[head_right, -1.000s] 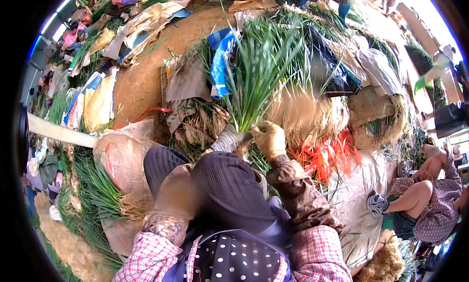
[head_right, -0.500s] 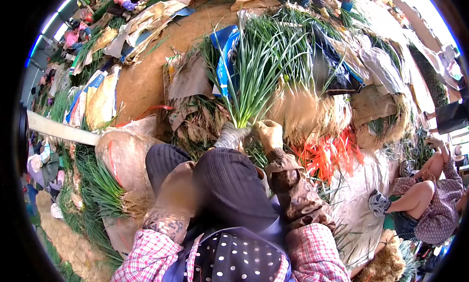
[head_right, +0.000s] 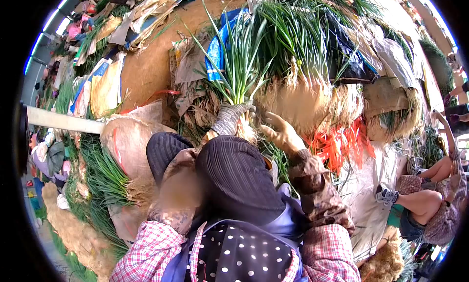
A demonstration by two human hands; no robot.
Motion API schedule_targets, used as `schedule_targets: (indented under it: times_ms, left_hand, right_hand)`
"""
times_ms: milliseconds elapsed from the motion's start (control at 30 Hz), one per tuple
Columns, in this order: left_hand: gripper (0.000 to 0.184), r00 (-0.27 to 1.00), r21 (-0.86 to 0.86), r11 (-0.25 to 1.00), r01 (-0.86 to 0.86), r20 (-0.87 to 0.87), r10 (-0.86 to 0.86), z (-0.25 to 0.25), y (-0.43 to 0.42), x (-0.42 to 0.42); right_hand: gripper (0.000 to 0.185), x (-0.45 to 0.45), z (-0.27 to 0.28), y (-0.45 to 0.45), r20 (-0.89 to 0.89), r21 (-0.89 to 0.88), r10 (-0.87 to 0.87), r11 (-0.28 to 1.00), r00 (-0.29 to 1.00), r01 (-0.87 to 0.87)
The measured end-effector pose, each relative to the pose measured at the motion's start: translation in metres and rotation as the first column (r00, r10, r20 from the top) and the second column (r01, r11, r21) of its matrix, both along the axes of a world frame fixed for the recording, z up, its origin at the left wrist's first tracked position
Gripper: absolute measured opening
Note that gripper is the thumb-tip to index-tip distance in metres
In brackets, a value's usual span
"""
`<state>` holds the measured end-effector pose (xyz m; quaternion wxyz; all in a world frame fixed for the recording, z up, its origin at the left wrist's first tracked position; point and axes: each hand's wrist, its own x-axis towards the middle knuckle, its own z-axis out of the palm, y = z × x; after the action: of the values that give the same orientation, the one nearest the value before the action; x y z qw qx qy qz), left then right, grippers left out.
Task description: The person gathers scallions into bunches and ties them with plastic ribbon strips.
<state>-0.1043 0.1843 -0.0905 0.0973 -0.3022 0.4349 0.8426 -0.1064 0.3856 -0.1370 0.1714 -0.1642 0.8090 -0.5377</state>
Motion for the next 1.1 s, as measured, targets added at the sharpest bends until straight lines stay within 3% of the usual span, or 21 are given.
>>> schedule_targets:
  times_ms: [67, 167, 200, 233, 300, 333, 367, 433, 533, 633, 700, 767, 800, 833, 933, 1033, 1067, 1100]
  left_hand:
    - [0.021, 0.999, 0.005, 1.0, 0.016, 0.05, -0.016, 0.004, 0.003, -0.001]
    - [0.013, 1.0, -0.082, 0.997, 0.01, -0.028, -0.013, -0.012, 0.004, -0.007]
    - [0.015, 0.994, -0.119, 0.993, 0.008, -0.107, -0.021, -0.015, 0.003, -0.005]
    - [0.016, 0.994, -0.197, 0.98, -0.033, -0.112, 0.011, -0.019, 0.005, -0.002]
    - [0.018, 0.973, -0.446, 0.866, 0.225, 0.144, -0.179, -0.018, 0.006, -0.013]
    - [0.021, 0.946, -0.464, 0.827, 0.318, 0.216, -0.243, -0.018, 0.005, -0.014]
    - [0.023, 0.956, -0.264, 0.919, 0.293, 0.115, -0.271, -0.018, 0.01, -0.011]
    - [0.023, 0.973, -0.143, 0.963, 0.23, 0.047, -0.225, -0.018, 0.012, -0.007]
    - [0.023, 0.981, -0.007, 0.982, 0.188, -0.054, -0.188, -0.007, 0.01, 0.0]
    - [0.023, 0.961, 0.105, 0.976, 0.193, -0.222, -0.166, 0.007, 0.008, 0.005]
    - [0.023, 0.922, 0.147, 0.969, 0.198, -0.363, -0.133, 0.017, 0.006, 0.005]
    - [0.023, 0.876, 0.17, 0.966, 0.195, -0.473, -0.093, 0.026, 0.005, 0.007]
    - [0.023, 0.861, 0.176, 0.966, 0.188, -0.502, -0.076, 0.028, 0.006, 0.005]
    - [0.023, 0.856, 0.185, 0.967, 0.175, -0.513, -0.057, 0.028, 0.007, 0.003]
    - [0.028, 0.924, 0.206, 0.974, 0.09, -0.383, -0.004, 0.024, 0.016, 0.001]
    - [0.029, 0.967, 0.223, 0.969, 0.11, -0.249, -0.052, 0.0, 0.016, -0.001]
    - [0.025, 0.98, 0.246, 0.966, 0.079, -0.195, -0.03, 0.008, 0.017, 0.004]
    - [0.024, 0.984, 0.193, 0.978, 0.08, -0.17, -0.047, 0.007, 0.018, 0.003]
  right_hand:
    - [0.039, -0.005, 0.035, -0.022, 0.248, -0.209, 0.137, 0.974, 0.959, -0.085]
    - [0.021, -0.013, 0.062, -0.035, 0.406, 0.058, 0.061, 0.994, 0.912, -0.092]
    - [0.016, -0.012, 0.062, -0.036, 0.327, 0.052, 0.009, 0.998, 0.945, -0.028]
    - [0.017, -0.013, 0.054, -0.034, -0.083, 0.188, 0.042, 0.982, 0.996, -0.026]
    - [0.022, -0.016, 0.07, -0.039, -0.35, 0.484, 0.103, 0.871, 0.931, 0.085]
    - [0.024, -0.016, 0.077, -0.043, -0.466, 0.534, 0.134, 0.831, 0.875, 0.157]
    - [0.021, -0.022, 0.073, -0.046, -0.512, 0.557, 0.187, 0.816, 0.838, 0.158]
    - [0.02, -0.024, 0.069, -0.048, -0.438, 0.544, 0.123, 0.825, 0.891, 0.153]
    - [0.016, -0.025, 0.051, -0.048, -0.359, 0.415, -0.138, 0.862, 0.923, 0.29]
    - [0.018, -0.045, 0.026, -0.025, -0.15, 0.547, -0.118, 0.817, 0.982, 0.181]
    - [0.043, -0.034, 0.029, -0.012, -0.121, 0.665, 0.169, 0.746, 0.978, -0.047]
    - [0.048, -0.044, 0.036, -0.004, -0.33, 0.618, 0.074, 0.771, 0.941, 0.157]
    - [0.044, -0.066, 0.037, 0.003, -0.352, 0.618, -0.077, 0.729, 0.933, 0.293]
    - [0.039, -0.084, 0.057, -0.001, -0.353, 0.727, -0.186, 0.563, 0.917, 0.393]
    - [0.031, -0.135, 0.066, 0.018, -0.396, 0.821, -0.155, 0.381, 0.905, 0.424]
    - [0.025, -0.158, 0.039, 0.03, -0.383, 0.792, -0.19, 0.436, 0.904, 0.427]
    - [0.023, -0.154, 0.031, 0.032, -0.376, 0.696, -0.273, 0.548, 0.885, 0.465]
    - [0.021, -0.125, 0.037, 0.027, -0.457, 0.605, -0.218, 0.635, 0.862, 0.481]
